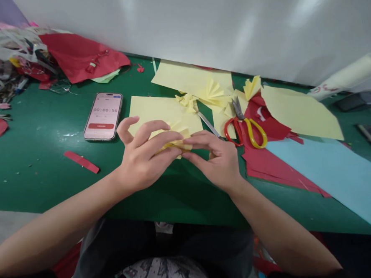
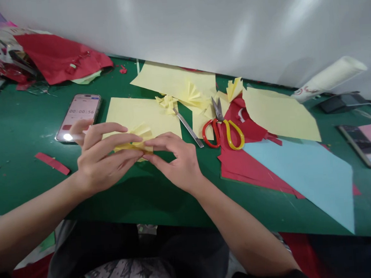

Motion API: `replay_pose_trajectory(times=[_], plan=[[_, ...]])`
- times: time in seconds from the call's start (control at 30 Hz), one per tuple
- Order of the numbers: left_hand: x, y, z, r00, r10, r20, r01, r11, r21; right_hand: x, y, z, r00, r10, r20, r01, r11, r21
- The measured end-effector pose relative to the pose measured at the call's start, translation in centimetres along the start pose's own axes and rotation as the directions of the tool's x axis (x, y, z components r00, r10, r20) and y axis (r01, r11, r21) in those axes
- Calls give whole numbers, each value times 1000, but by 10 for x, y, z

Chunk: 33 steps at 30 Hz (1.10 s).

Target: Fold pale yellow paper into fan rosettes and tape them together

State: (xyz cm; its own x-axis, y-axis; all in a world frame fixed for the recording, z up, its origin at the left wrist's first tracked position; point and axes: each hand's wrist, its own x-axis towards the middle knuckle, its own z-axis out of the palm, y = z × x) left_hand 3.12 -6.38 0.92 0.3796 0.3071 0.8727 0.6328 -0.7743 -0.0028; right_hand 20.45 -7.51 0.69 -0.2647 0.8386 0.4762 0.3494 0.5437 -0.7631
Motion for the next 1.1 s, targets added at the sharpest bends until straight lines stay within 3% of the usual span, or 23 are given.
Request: replay_pose_trajectory(times=[0.27,0.47,0.57,0.83,1.1], plan=[[-1,1,-1,998,-20,57,21,1000,-22,5,0,-2,993,-114,-13,113,992,-56],[-1,0,-1,999,16,28,-14,999,-40,6,-1,-4,995,-103,-9,103,994,-36],[-1,0,-1,1000,19,18,-18,998,-56,6,0,-5,998,-67,-13,67,997,30],[0,0,-5,999,49,24,-47,993,-107,5,-4,-3,982,183,-53,-169,965,200],[0,1,-5,997,59,53,-56,997,-54,6,-6,-3,972,228,-59,-209,951,229]])
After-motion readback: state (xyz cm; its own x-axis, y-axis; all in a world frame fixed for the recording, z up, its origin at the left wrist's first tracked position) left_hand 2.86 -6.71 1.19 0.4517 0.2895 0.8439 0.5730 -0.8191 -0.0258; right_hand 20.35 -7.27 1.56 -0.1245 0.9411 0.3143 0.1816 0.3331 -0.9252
